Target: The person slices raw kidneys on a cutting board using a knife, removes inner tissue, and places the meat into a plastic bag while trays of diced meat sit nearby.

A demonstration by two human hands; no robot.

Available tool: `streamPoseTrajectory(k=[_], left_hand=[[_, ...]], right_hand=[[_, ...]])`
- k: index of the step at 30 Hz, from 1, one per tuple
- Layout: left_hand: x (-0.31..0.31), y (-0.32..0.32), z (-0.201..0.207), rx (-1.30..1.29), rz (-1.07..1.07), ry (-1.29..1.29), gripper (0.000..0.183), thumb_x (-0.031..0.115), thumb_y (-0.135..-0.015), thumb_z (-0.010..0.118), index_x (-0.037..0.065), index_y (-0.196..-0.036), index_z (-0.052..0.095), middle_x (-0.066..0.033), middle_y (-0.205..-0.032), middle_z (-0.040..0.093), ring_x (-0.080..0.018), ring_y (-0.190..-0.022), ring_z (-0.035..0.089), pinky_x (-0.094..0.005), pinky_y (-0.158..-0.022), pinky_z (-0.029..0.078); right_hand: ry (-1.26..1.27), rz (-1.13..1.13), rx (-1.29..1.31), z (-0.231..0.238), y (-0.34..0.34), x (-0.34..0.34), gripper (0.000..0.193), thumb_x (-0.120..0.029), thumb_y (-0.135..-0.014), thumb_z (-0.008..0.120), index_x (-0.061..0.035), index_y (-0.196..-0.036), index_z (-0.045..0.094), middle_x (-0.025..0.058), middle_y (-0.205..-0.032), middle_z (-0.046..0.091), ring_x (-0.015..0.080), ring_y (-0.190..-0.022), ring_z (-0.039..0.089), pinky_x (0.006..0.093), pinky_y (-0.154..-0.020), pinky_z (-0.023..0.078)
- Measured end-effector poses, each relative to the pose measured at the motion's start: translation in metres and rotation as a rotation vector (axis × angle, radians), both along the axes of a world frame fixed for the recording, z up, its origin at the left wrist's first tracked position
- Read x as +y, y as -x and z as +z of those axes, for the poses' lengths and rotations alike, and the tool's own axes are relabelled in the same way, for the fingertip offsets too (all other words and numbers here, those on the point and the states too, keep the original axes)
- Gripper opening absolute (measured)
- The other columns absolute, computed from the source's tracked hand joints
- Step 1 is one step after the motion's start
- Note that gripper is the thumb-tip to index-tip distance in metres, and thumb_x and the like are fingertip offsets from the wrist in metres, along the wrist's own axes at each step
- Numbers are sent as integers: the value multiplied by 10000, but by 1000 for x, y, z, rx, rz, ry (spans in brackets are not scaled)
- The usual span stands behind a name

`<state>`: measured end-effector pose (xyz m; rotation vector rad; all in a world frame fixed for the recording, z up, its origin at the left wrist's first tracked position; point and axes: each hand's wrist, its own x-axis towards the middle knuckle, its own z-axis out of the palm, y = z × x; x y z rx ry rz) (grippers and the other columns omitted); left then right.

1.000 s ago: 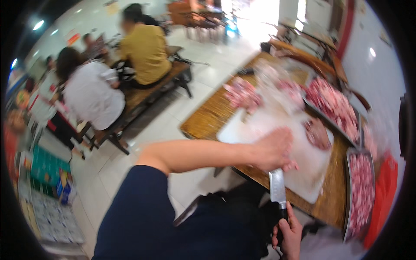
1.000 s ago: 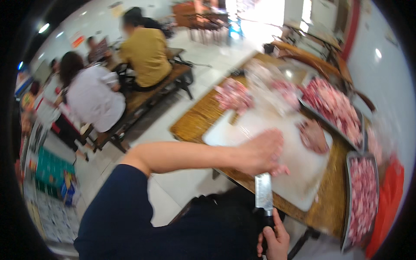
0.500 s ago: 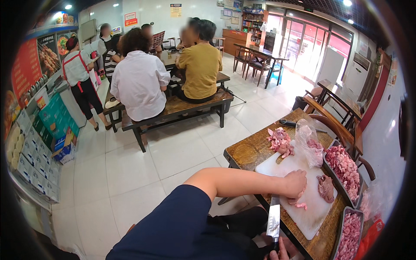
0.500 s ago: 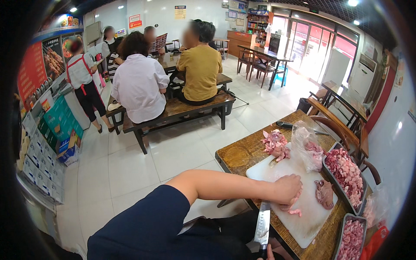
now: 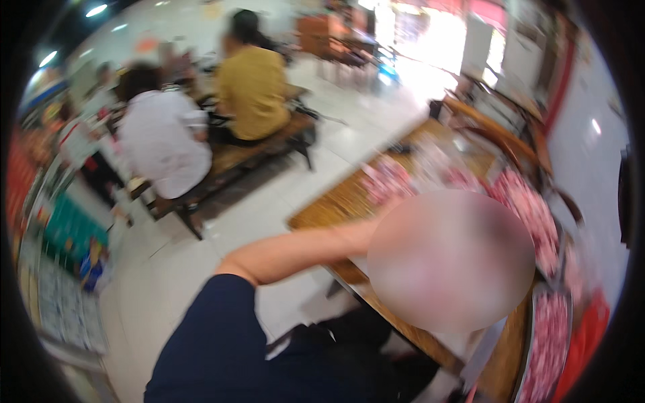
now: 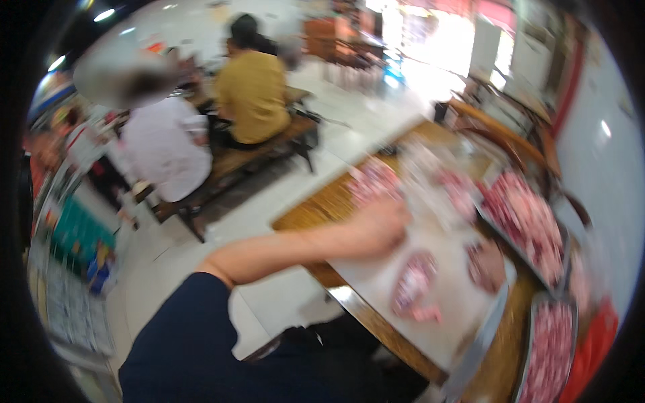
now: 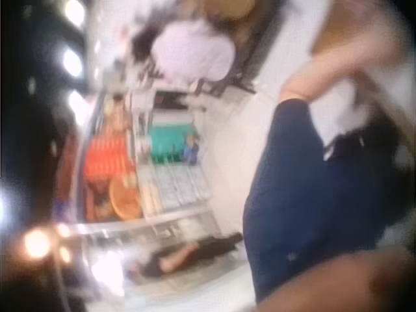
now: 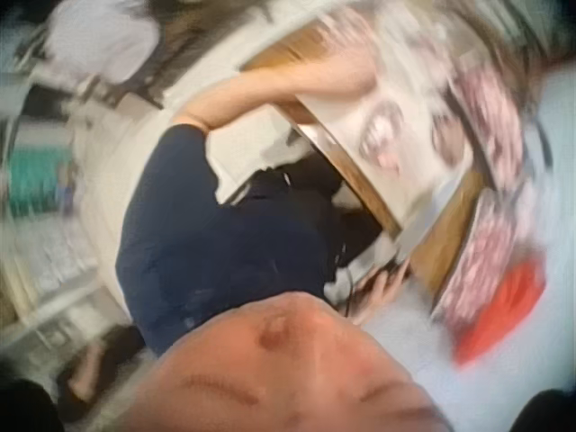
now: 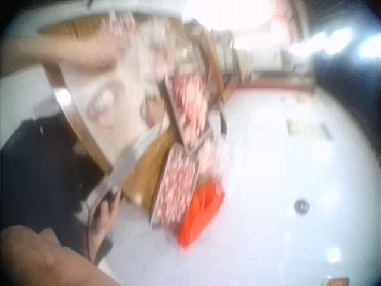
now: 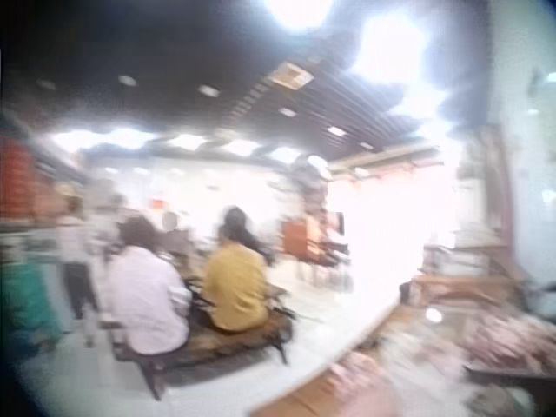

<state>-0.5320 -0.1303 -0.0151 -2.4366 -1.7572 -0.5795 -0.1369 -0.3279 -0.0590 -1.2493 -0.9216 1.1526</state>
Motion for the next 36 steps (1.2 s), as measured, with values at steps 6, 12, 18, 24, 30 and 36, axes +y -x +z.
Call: streamPoseTrajectory(k=[6, 12, 18, 24, 30, 36], left_hand=[[-11, -46, 52, -148, -513, 409, 494, -89, -774, 560, 10, -1257, 596, -161, -1288, 564, -335, -1241, 525, -401, -1013, 466], [4, -56, 26, 276, -734, 304, 346, 134, -783, 681, 135, -1129, 701, -49, -1159, 624, -221, -1233, 503, -493, -1035, 370], [20, -66, 48, 473, -541, 333, 158, 267, -821, 690, 112, -853, 684, -56, -950, 611, -238, -1051, 539, -471, -989, 373], [35, -79, 76, -148, -210, 603, 313, 349, -924, 673, 45, -998, 685, -105, -947, 705, -234, -812, 672, -372, -715, 512], [6, -92, 34, -1074, -126, 940, 367, 298, -966, 652, -10, -1163, 624, -62, -970, 692, -146, -824, 675, -323, -642, 546], [-28, -86, 20, -74, -28, 304, 262, 225, -923, 654, -6, -1030, 590, -194, -1029, 645, -310, -846, 677, -384, -724, 547]], right_hand=[[-18, 125, 98, 0, -16, 9, 736, -184, -927, 604, -93, -1564, 246, 90, -753, 582, 132, -449, 496, 253, -399, 440], [-34, 183, 137, -3, -13, 4, 736, -101, -923, 572, -73, -1565, 214, 129, -735, 578, 144, -408, 514, 268, -355, 452], [17, 181, 125, -2, -11, -5, 753, -88, -891, 602, -57, -1554, 245, 122, -725, 587, 149, -403, 508, 270, -363, 449], [43, 175, 97, 3, -13, -5, 752, 2, -848, 545, -49, -1546, 270, 122, -705, 590, 147, -403, 497, 267, -372, 445], [137, 242, 86, 20, -11, 1, 738, 46, -834, 512, -56, -1535, 307, 107, -716, 588, 129, -438, 506, 248, -404, 443], [255, 373, 59, 27, -9, 0, 675, -22, -943, 575, -97, -1553, 295, 93, -800, 594, 115, -507, 522, 256, -458, 442]])
